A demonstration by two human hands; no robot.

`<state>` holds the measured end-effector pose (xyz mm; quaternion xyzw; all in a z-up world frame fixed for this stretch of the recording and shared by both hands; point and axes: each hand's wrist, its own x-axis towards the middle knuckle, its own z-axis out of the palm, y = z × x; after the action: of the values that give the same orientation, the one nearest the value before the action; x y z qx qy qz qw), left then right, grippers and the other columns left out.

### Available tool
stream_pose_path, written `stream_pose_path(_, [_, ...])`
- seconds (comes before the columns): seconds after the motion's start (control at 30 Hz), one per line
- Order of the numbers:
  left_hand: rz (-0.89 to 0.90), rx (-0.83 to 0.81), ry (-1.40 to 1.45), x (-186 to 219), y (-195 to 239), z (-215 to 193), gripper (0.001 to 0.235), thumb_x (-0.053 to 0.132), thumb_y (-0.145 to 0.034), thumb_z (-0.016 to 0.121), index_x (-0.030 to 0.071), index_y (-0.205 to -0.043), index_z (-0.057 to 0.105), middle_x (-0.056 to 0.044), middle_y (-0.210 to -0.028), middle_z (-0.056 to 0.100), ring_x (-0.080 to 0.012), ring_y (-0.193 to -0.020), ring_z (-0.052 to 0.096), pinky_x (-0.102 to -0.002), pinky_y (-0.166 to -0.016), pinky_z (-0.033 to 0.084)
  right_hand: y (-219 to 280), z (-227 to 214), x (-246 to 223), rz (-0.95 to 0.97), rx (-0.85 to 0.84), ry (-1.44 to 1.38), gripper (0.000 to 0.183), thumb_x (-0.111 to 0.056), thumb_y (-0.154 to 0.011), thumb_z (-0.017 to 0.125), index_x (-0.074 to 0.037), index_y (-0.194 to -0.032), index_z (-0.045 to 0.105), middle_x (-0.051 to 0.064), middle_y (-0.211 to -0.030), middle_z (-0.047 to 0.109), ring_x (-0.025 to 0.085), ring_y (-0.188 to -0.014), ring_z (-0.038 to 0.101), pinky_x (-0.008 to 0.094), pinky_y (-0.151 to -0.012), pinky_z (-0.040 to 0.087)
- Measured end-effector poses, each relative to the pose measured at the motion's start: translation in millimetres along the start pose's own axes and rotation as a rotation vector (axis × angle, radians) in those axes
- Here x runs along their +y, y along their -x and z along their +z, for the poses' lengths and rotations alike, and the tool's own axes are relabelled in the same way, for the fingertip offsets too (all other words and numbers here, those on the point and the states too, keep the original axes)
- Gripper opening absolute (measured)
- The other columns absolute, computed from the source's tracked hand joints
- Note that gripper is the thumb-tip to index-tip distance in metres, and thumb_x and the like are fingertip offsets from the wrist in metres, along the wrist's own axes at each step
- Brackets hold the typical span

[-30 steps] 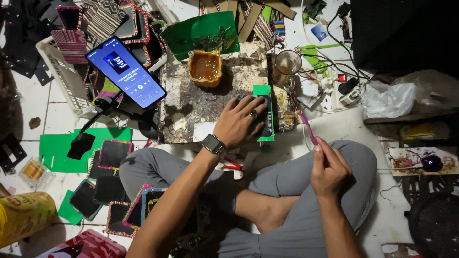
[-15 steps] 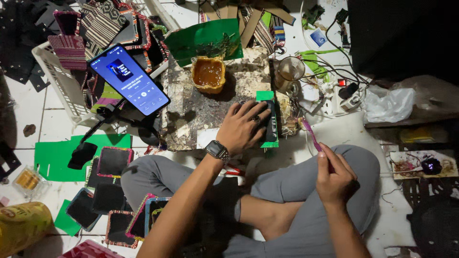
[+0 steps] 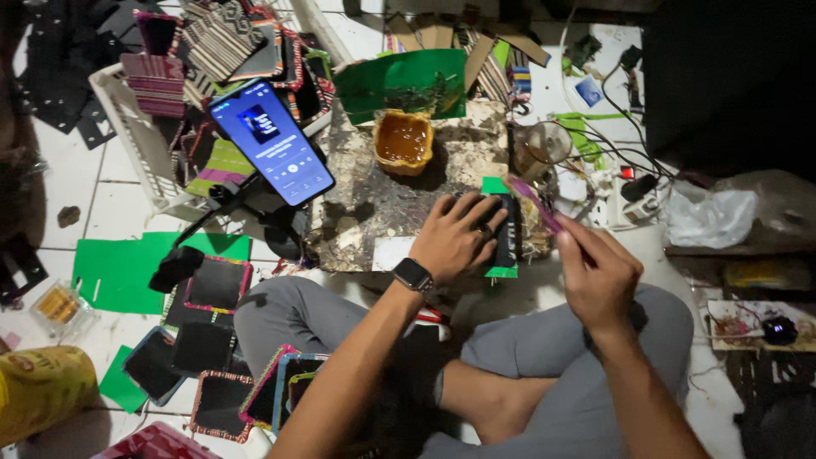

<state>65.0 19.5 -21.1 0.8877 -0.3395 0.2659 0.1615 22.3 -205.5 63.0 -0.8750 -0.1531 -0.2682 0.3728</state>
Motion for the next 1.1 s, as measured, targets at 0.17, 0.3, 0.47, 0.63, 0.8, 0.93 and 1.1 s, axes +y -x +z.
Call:
stream_pose_path(0.17, [0.003,0.019,-0.007,0.3,-1.4,-1.3,0.037,0.040,-0.100,0.050,0.018,-0.123,0.070,-0.010,-0.135,0.060,-0.0311,-0.128,0.054,-0.048,-0.097,0.040,-52.9,36.3,4.2,-0.112,-0.145,0.048,0.020,-0.011,-0.097,0.077,-0.017,-0.116,0.084,0.009,-0.082,0.072,0.034,-0.078,0.072,0.042,-0.067,0.055])
stream_pose_path(0.3, [-0.009,0.027,0.015,0.3,0.8,2.5,0.039,0.038,-0.099,0.050,0.017,-0.126,0.068,-0.011,-0.132,0.061,-0.0309,-0.128,0.055,-0.049,-0.098,0.039,-84.3,59.3,-3.2,-0.173,-0.207,0.036,0.021,-0.012,-0.097,0.077,-0.021,-0.116,0.082,0.009,-0.077,0.069,0.032,-0.073,0.070,0.043,-0.063,0.054])
stream_pose_path(0.47, [-0.019,0.036,-0.006,1.5,-1.6,1.1,0.031,0.038,-0.093,0.055,0.013,-0.100,0.073,-0.012,-0.127,0.061,-0.0304,-0.126,0.053,-0.050,-0.098,0.040,-104.5,85.6,-9.0,-0.265,-0.254,0.223,0.015,-0.023,-0.095,0.077,-0.026,-0.108,0.081,0.006,-0.076,0.068,0.030,-0.070,0.071,0.041,-0.060,0.055])
stream_pose_path(0.63, [-0.029,0.020,-0.002,0.1,3.4,14.5,0.033,0.040,-0.088,0.057,0.013,-0.076,0.073,-0.015,-0.123,0.061,-0.0308,-0.127,0.053,-0.051,-0.100,0.040,-118.9,111.3,-21.7,-0.429,-0.254,0.409,0.009,-0.029,-0.093,0.075,-0.034,-0.101,0.078,0.000,-0.071,0.063,0.027,-0.062,0.069,0.041,-0.056,0.057])
stream_pose_path(0.8, [-0.016,0.043,-0.040,0.1,8.3,29.9,0.032,0.040,-0.087,0.055,0.012,-0.078,0.068,-0.017,-0.105,0.062,-0.0348,-0.119,0.054,-0.054,-0.103,0.038,-131.2,124.3,-36.2,-0.539,-0.240,0.520,0.007,-0.031,-0.093,0.071,-0.036,-0.096,0.075,-0.003,-0.071,0.062,0.023,-0.057,0.069,0.037,-0.055,0.058])
stream_pose_path(0.93, [-0.002,0.079,-0.014,-2.6,11.3,33.3,0.039,0.039,-0.093,0.050,0.007,-0.081,0.067,-0.020,-0.100,0.060,-0.0379,-0.118,0.055,-0.057,-0.100,0.039,-134.5,110.5,-31.7,-0.611,-0.265,0.647,0.004,-0.037,-0.091,0.067,-0.041,-0.091,0.069,-0.008,-0.069,0.058,0.017,-0.055,0.066,0.034,-0.054,0.056])
stream_pose_path(1.1, [-0.060,0.100,-0.006,1.2,-2.4,4.3,0.039,0.039,-0.090,0.051,0.010,-0.111,0.063,-0.011,-0.108,0.056,-0.0285,-0.114,0.056,-0.048,-0.096,0.042,-140.3,72.3,-44.5,-0.537,-0.297,0.664,0.003,-0.040,-0.093,0.069,-0.040,-0.090,0.071,-0.006,-0.070,0.060,0.021,-0.055,0.066,0.035,-0.053,0.056])
